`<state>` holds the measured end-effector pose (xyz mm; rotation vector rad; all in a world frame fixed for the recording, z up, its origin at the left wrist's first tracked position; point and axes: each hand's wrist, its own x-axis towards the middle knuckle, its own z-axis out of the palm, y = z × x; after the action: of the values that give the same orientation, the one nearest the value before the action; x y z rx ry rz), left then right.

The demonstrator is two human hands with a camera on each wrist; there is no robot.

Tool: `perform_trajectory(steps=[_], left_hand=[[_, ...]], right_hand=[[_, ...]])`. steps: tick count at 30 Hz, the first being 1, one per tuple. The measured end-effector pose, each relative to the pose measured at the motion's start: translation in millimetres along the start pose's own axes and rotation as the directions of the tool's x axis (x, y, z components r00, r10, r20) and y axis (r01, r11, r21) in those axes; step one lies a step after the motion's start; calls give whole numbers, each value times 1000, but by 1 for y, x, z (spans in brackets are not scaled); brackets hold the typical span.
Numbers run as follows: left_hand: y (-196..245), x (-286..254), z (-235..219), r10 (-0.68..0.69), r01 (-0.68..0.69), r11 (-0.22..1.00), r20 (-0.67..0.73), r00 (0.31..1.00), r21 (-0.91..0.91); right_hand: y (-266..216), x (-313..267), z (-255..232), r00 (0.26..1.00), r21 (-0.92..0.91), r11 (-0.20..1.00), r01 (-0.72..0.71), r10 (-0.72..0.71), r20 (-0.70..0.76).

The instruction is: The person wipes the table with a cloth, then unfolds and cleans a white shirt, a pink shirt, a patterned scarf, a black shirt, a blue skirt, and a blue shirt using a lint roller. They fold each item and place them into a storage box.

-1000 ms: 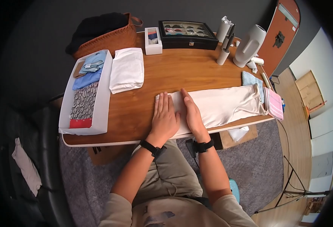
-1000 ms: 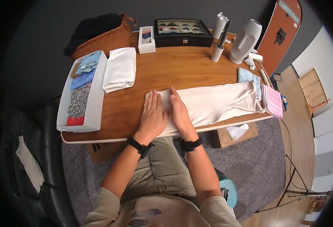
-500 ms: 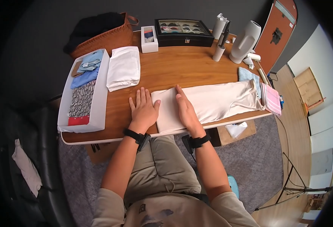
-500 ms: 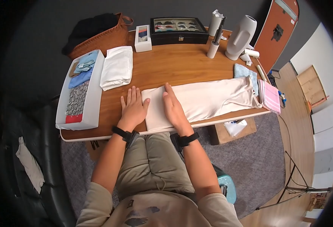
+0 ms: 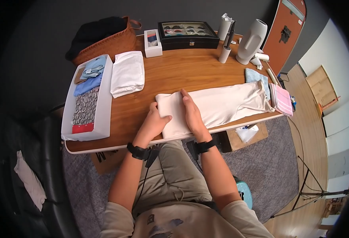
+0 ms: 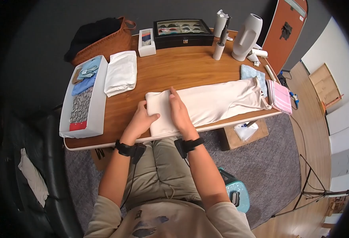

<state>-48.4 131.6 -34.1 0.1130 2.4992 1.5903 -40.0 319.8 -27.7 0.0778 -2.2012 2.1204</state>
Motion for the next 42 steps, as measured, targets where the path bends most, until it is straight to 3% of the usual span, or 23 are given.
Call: perform_trajectory(steps=[2,4,5,7,10,11,13,17,19,21,23,25,26,27,29,31,32,33,35,37,39,40,42], left_hand=[[-10,0,-2,45,-45,998,6,999,-41],[-13,-3,-12,-36,58,905,60,998,-422],[-9,-7,-18,-37,58,907,58,998,-418],[2,-18,-34,-121,135,781,64,991,-610],[16,-28,-46,-107,80,763,-3,994,-642],[20,-31,-49,-89,31,758,-56,994,-652],[25,-35,-58,-87,38,769,-46,995,-638],[40,-39,-60,-64,41,776,-15,998,-629],[44,-38,-49,-41,27,788,-9,999,-615],[51,-34,-31,-20,5,839,-21,1000,-544],[68,-34,-11,-28,17,899,-20,999,-438],[77,-30,13,6,-10,928,-11,1000,-371],[69,-23,24,82,-75,941,8,997,-329],[62,-20,41,141,-135,907,-15,990,-399],[57,-21,47,242,-211,908,42,969,-362],[51,-34,45,239,-218,930,38,970,-296],[49,-39,41,234,-220,949,39,971,-227],[44,-40,37,233,-218,949,38,972,-226],[32,-40,28,547,-503,824,-133,827,261],[25,-39,20,520,-479,826,-77,851,297],[23,-42,19,537,-469,713,23,843,521],[25,-45,19,538,-470,714,25,843,519],[30,-53,19,465,-482,701,176,868,525]], right_hand=[[6,0,12,999,29,999,41,-41,2],[8,-4,26,999,44,998,44,-43,-5],[8,-5,35,999,56,997,46,-46,-10],[15,-4,53,999,110,993,38,-37,-14],[33,2,89,1000,543,840,13,-1,-22],[30,0,97,1000,547,837,12,-3,-17],[18,-5,108,995,752,656,-67,102,1],[-2,-9,90,988,748,650,-133,145,50],[-9,-12,71,990,642,754,-135,130,56],[-15,-12,49,995,643,759,-100,88,50],[-34,-10,27,974,667,709,-227,179,141],[-43,-5,3,968,608,754,-250,198,153],[-53,-3,-7,958,472,838,-274,192,215],[-59,-2,-12,942,324,903,-281,194,275],[-53,3,-16,957,346,900,-264,198,214],[-35,7,-28,965,155,962,-225,199,169],[-22,14,-37,981,-159,977,-140,159,113],[-7,16,-40,980,-158,977,-141,160,114],[0,14,-41,996,-250,964,-88,91,0],[-5,9,-42,996,-288,954,-85,82,-24],[-14,5,-40,996,-323,943,-81,69,-47],[-15,4,-39,997,-395,918,-48,22,-71],[-12,2,-39,996,-466,885,-19,-27,-91]])
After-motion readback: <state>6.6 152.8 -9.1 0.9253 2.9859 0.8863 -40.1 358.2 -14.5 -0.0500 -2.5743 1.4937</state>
